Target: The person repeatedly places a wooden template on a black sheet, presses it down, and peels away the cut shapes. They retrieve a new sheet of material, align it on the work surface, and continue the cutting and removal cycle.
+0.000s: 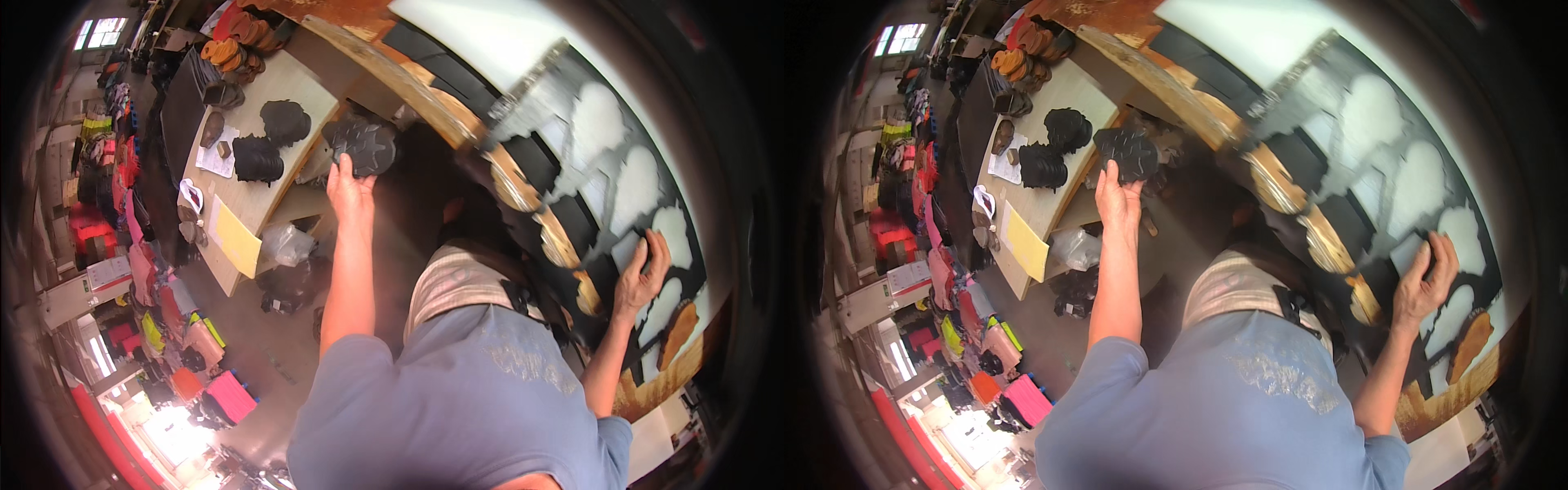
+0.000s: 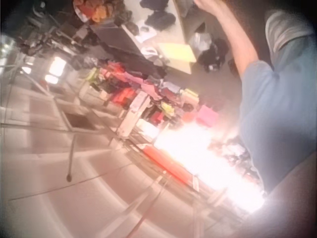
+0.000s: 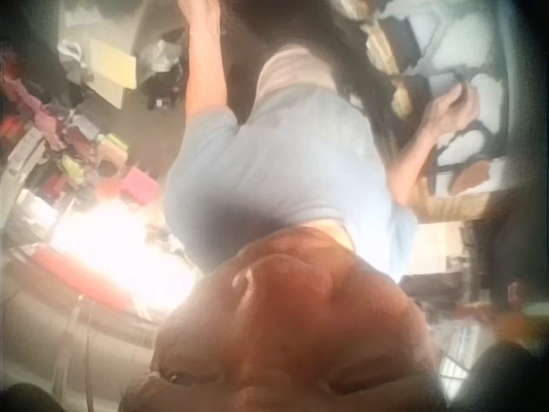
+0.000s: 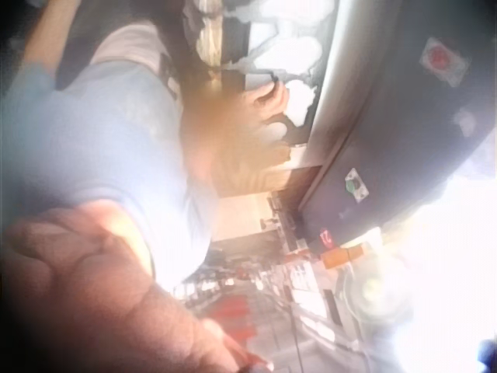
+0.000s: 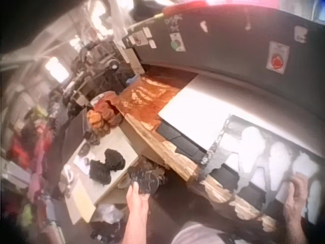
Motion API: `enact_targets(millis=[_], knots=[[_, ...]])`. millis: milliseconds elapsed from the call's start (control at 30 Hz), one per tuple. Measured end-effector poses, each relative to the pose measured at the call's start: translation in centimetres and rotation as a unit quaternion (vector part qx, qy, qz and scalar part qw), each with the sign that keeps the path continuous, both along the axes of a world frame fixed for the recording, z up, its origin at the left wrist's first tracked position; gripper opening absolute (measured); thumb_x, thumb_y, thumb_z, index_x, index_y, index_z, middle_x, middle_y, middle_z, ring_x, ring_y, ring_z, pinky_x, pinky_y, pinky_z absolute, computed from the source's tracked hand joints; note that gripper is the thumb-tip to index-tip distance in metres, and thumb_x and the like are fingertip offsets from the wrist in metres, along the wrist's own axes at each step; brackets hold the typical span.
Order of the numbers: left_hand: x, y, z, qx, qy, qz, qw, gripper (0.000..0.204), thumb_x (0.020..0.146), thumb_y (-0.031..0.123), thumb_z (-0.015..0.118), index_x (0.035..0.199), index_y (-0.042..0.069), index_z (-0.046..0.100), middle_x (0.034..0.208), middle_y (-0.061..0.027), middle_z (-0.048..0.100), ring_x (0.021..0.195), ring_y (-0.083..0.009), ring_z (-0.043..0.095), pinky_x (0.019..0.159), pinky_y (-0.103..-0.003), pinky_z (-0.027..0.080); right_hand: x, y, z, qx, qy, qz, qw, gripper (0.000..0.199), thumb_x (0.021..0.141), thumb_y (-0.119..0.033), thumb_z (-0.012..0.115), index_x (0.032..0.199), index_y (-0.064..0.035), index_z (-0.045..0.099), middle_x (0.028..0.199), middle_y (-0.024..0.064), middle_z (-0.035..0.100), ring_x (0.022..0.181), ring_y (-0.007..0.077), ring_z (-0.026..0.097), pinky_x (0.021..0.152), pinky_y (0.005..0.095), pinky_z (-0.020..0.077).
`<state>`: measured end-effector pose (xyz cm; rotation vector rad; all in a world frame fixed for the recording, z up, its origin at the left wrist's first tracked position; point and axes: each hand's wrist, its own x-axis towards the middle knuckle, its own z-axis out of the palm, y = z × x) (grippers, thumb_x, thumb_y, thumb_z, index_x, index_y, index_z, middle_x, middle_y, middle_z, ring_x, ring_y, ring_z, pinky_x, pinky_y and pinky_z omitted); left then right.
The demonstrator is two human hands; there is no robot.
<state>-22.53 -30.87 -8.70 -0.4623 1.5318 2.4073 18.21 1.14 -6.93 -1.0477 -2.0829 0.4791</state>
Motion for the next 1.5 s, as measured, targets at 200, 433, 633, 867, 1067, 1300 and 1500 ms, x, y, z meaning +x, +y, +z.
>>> enact_targets(millis=[200, 433, 633, 867, 1067, 1300, 1500], knots=[[-16.6, -8.1, -2.9, -0.082, 0.1, 0.049, 0.99, 0.026, 0.108, 0.013, 0.061, 0.131, 0.001, 0.063, 0.128, -0.0103, 0.068, 0.108, -0.0238, 0.07, 0.088, -0.046, 0.062, -0.1, 1.1, -0.9, 0.065, -0.1, -0.043, 0.992, 0.023, 0.105, -0.011, 0.067, 0.126, -0.0017, 0.072, 0.13, 0.0154, 0.065, 0.121, 0.0272, 0.063, 0.105, 0.0361, 0.0494], [-29.1, -11.6, -7.1, -0.343, 0.108, 0.079, 0.93, 0.035, 0.101, 0.009, 0.063, 0.133, -0.006, 0.062, 0.119, -0.0143, 0.073, 0.104, -0.0244, 0.07, 0.092, -0.036, 0.053, 0.0, 1.8, -1.3, 0.098, -0.177, -0.064, 0.977, 0.021, 0.105, -0.011, 0.065, 0.124, -0.0024, 0.071, 0.127, 0.015, 0.064, 0.118, 0.0293, 0.064, 0.102, 0.0383, 0.0511], [-26.6, -11.5, -6.2, -0.627, 0.177, 0.047, 0.757, 0.073, 0.093, 0.036, 0.074, 0.153, 0.002, 0.05, 0.165, -0.0263, 0.035, 0.155, -0.0432, 0.028, 0.128, -0.058, 0.019, -0.2, 2.0, -1.3, 0.102, -0.187, -0.081, 0.974, 0.019, 0.104, -0.009, 0.063, 0.12, -0.0016, 0.07, 0.123, 0.0154, 0.065, 0.115, 0.031, 0.063, 0.102, 0.0394, 0.0507], [-28.2, -6.4, -6.7, -0.78, 0.247, -0.138, 0.558, 0.074, 0.093, 0.05, 0.071, 0.157, 0.019, 0.052, 0.171, -0.0286, 0.023, 0.156, -0.0591, 0.011, 0.125, -0.072, 0.005, -0.7, 1.6, -1.0, 0.099, -0.19, -0.087, 0.973, 0.018, 0.103, -0.009, 0.064, 0.119, -0.0014, 0.069, 0.122, 0.0151, 0.065, 0.114, 0.0313, 0.063, 0.102, 0.0392, 0.0504], [-30.2, -6.5, -8.5, -0.802, 0.21, -0.137, 0.542, 0.062, 0.094, 0.039, 0.066, 0.148, 0.011, 0.06, 0.172, -0.0287, 0.02, 0.156, -0.0605, 0.008, 0.122, -0.075, 0.005, -0.8, 1.1, -0.7, 0.092, -0.193, -0.103, 0.971, 0.019, 0.103, -0.009, 0.064, 0.119, -0.0015, 0.069, 0.121, 0.015, 0.065, 0.114, 0.0317, 0.063, 0.102, 0.0392, 0.0498], [-31.0, -6.7, -8.7, -0.83, 0.214, -0.101, 0.504, 0.058, 0.096, 0.037, 0.061, 0.147, 0.01, 0.06, 0.17, -0.0254, 0.026, 0.153, -0.0595, 0.017, 0.121, -0.073, 0.013, -1.2, 1.1, -0.9, 0.102, -0.174, -0.106, 0.974, 0.019, 0.102, -0.009, 0.064, 0.118, -0.0008, 0.069, 0.12, 0.016, 0.066, 0.114, 0.032, 0.064, 0.102, 0.04, 0.0496], [-31.8, -7.2, -8.1, -0.886, 0.269, -0.082, 0.369, 0.052, 0.092, 0.047, 0.065, 0.13, 0.014, 0.069, 0.141, -0.0144, 0.054, 0.123, -0.0392, 0.054, 0.093, -0.055, 0.049, -3.5, -0.2, 0.4, 0.13, -0.145, -0.108, 0.975, 0.019, 0.095, -0.002, 0.063, 0.112, -0.0013, 0.072, 0.115, 0.018, 0.069, 0.112, 0.0346, 0.065, 0.102, 0.0427, 0.0489]])
